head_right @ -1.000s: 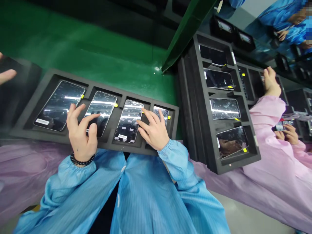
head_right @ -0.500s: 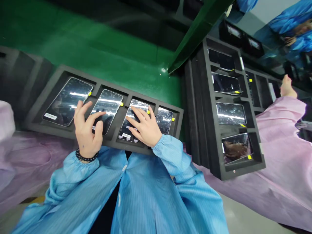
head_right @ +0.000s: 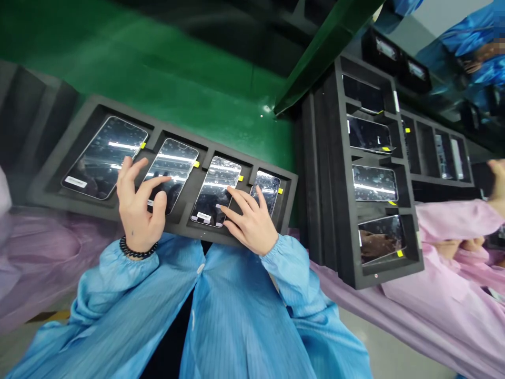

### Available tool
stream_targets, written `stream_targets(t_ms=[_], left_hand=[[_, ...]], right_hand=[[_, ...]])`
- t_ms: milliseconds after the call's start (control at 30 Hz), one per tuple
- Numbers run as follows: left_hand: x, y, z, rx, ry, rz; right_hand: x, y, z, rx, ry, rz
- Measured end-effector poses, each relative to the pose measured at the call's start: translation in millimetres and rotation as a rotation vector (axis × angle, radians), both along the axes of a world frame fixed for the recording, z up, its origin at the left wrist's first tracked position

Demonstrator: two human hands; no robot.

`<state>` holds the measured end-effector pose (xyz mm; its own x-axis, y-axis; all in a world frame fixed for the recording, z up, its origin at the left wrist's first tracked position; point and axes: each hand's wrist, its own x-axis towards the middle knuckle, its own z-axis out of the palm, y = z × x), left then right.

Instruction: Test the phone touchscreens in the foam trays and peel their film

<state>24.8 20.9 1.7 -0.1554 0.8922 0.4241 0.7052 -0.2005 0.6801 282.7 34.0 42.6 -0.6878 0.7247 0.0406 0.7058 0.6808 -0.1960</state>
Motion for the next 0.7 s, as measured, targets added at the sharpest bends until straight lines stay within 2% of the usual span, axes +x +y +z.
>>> stream_targets(t_ms=[167, 333, 700], left_hand=[[-1.0, -2.0, 3.7, -0.074, 0.028, -0.003], [-1.0, -2.3, 3.8, -0.113, 0.037, 0.014], [-0.7, -1.8, 4.5, -0.098, 0.069, 0.027]], right_hand=[[5.2, -9.5, -0.7, -0.039, 0.103, 0.091], [0.8, -10.9, -2.9, -0.072, 0.081, 0.114], [-34.1, -0.2, -10.0, -0.046, 0.038, 0.246]])
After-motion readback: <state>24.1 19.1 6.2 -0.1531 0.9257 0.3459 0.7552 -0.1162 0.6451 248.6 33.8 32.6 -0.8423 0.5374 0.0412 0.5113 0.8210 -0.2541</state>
